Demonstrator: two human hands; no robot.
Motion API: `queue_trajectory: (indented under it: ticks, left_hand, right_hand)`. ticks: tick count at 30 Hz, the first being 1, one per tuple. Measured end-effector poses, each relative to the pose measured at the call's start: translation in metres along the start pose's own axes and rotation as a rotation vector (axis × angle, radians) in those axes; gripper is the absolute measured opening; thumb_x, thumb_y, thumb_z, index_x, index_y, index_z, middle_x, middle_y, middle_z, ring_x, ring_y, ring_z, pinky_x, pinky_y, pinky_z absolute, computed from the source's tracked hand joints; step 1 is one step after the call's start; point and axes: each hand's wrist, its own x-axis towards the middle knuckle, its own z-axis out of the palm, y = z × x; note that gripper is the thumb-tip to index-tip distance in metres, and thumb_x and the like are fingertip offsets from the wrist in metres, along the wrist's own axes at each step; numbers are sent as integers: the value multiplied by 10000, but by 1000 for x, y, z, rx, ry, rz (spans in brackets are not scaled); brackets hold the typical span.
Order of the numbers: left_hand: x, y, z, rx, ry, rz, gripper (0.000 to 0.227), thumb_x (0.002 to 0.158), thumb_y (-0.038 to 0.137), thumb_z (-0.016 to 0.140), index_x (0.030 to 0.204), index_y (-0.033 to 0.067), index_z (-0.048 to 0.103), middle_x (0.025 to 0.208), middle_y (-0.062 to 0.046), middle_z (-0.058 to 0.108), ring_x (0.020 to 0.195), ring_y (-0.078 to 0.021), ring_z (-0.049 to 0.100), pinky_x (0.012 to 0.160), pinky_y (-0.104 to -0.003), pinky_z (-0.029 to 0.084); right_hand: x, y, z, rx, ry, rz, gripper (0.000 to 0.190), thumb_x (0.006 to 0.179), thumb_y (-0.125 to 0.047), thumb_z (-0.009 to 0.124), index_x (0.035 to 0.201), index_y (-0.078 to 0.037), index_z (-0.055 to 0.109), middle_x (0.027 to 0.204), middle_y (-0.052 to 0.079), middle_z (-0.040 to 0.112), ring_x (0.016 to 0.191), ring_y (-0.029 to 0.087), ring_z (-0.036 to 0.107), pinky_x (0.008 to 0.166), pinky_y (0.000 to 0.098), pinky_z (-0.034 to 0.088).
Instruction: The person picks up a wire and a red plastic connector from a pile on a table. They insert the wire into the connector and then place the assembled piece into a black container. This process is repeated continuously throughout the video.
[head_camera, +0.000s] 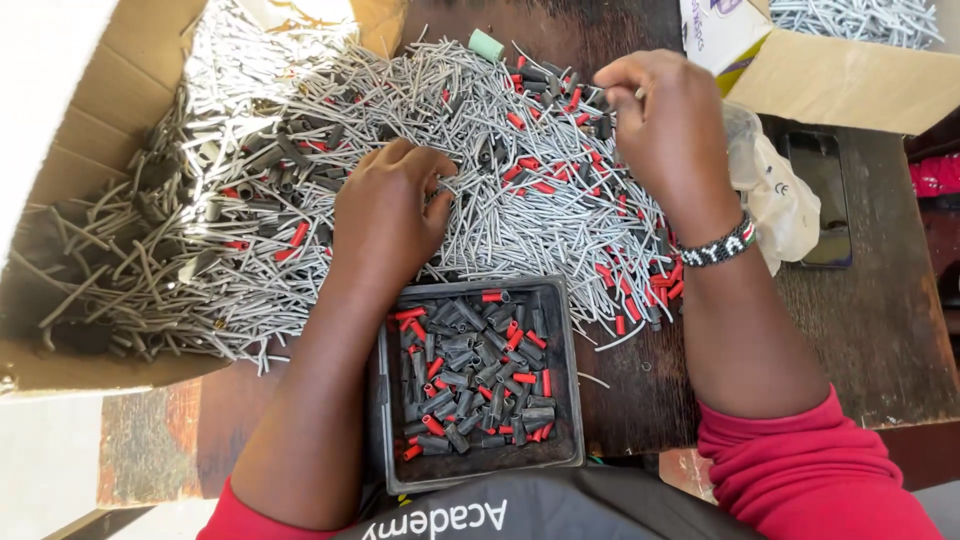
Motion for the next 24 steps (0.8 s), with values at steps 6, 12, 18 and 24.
queue_trajectory:
  ticks: [6, 12, 18, 24]
  left_hand:
    - [0, -2, 3, -18, -35, 23, 182, 804, 120, 705, 965, 195, 668, 872, -18, 645, 860, -323, 614, 722, -480, 482]
    - [0, 2, -2, -75, -40, 43, 146, 784, 90, 645, 887, 191, 673, 878, -32, 625, 839, -311, 618, 687, -462, 474]
    - [-1, 0, -3, -59, -24, 21, 116, 790, 137, 653, 871, 213, 685, 882, 2, 631, 872, -301, 627, 695, -462, 481]
    - [0, -2, -3, -56, 36, -6, 142, 773, 112, 652, 889, 193, 644, 856, 9, 623, 801, -299, 635, 634, -459, 468]
  right_hand:
    - [5, 0, 5, 15, -122, 23, 144, 893, 21, 737, 1008, -34, 804, 996, 136, 784, 894, 282, 713, 771, 436, 549]
    - [14, -20, 27, 50, -147, -104, 245, 1015, 21, 593, 1183, -50, 756, 1026, 111, 723, 940, 273, 619, 862, 435, 459]
    - [14, -23, 39, -2, -333, -3, 98, 996, -80, 668, 1056, -92, 745, 1070, 97, 641, 1006, 304, 555, 893, 451, 461]
    - [14, -17, 29, 16, -323, -4, 210, 909, -67, 494, 836, -52, 691, 934, 94, 730, 852, 295, 650, 848, 470, 480]
